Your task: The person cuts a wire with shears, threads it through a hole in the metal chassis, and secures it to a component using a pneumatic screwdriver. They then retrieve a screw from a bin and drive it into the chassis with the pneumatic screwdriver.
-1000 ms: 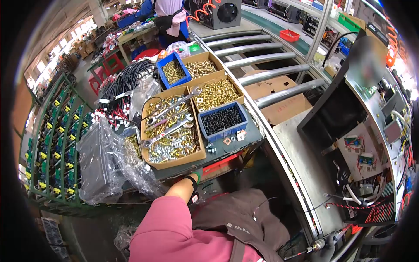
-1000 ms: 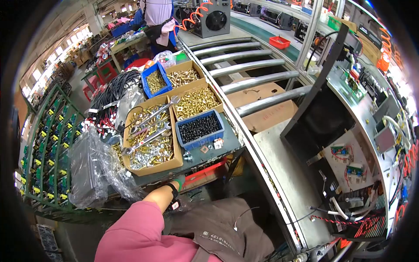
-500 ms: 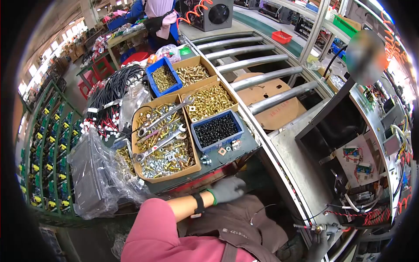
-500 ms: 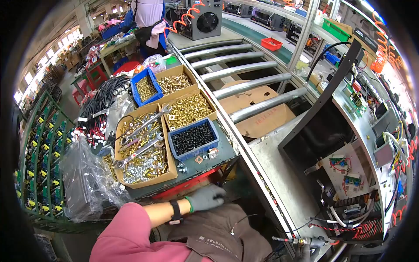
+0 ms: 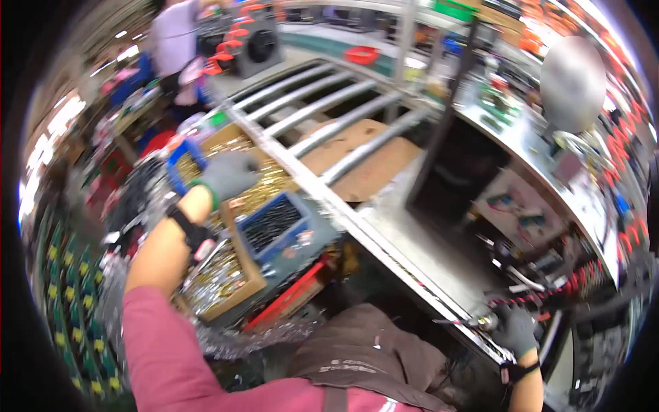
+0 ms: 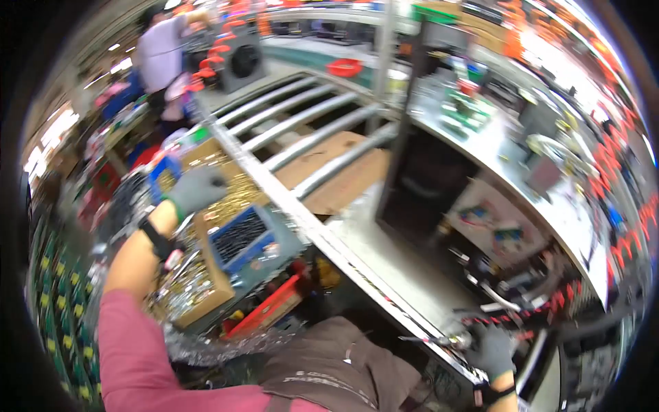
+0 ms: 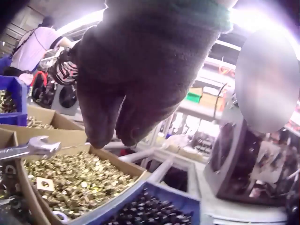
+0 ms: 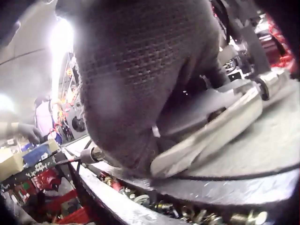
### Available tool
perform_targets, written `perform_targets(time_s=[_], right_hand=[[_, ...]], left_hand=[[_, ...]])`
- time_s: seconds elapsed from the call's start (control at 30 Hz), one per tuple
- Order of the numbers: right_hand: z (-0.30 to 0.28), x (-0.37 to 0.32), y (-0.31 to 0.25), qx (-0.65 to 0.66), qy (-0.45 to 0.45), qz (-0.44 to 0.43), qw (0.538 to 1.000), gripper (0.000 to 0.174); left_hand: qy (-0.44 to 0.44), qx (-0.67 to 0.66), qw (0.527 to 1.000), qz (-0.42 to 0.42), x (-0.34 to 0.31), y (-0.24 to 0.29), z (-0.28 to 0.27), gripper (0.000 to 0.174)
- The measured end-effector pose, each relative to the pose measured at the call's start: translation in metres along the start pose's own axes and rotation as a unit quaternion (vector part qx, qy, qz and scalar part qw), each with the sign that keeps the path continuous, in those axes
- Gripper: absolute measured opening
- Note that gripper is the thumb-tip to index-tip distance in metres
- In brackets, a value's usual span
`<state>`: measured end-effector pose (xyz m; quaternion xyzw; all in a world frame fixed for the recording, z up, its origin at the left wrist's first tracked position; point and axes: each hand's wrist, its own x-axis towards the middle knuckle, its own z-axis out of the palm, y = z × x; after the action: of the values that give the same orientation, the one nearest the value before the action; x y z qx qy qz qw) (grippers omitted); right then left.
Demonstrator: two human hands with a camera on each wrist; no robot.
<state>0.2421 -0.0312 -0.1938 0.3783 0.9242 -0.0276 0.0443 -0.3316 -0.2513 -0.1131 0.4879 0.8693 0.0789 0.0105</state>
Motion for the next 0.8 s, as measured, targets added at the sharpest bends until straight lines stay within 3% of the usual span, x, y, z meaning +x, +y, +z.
perform_targets(time_s=[0.07,0.13,0.2,0.27,0.33,0.4,0.47,0.5,0.67,0.8], right_hand=[[-0.001,-0.002,0.007,-0.025,-0.069,0.003,0.997,0.047],[-0.003,-0.010,0.014,-0.081,-0.052,-0.057,0.994,0.043],[-0.012,-0.023,0.013,-0.088,-0.088,-0.047,0.991,0.039],[-0.032,-0.045,0.010,-0.087,-0.082,-0.024,0.993,0.034],[-0.039,-0.060,0.014,-0.076,-0.042,-0.003,0.996,0.032],[-0.060,-0.075,0.011,-0.085,-0.039,0.021,0.995,0.030],[-0.070,-0.084,0.010,-0.079,-0.016,0.048,0.996,0.031],[-0.067,-0.087,0.012,-0.073,0.002,0.053,0.996,0.032],[-0.045,-0.082,0.011,-0.027,0.000,0.033,0.999,0.030],[-0.029,-0.077,0.014,0.019,-0.081,0.052,0.995,0.037]], left_hand=[[-0.073,0.076,0.994,0.037,0.021,-0.036,0.035,0.043],[-0.164,0.097,0.981,-0.047,0.027,-0.017,0.037,0.057],[-0.168,0.076,0.981,-0.064,0.037,-0.026,0.047,0.063],[-0.225,0.022,0.963,-0.147,0.035,-0.003,0.030,0.064],[-0.252,0.057,0.955,-0.145,0.046,-0.016,0.034,0.063],[-0.252,0.089,0.957,-0.116,0.056,-0.029,0.044,0.055],[-0.293,-0.045,0.936,-0.189,0.057,-0.029,0.039,0.041],[-0.265,-0.106,0.941,-0.181,0.052,-0.026,0.036,0.027],[-0.221,-0.178,0.936,-0.207,0.048,-0.041,0.047,0.014],[-0.194,-0.141,0.953,-0.187,0.045,-0.047,0.051,0.015]])
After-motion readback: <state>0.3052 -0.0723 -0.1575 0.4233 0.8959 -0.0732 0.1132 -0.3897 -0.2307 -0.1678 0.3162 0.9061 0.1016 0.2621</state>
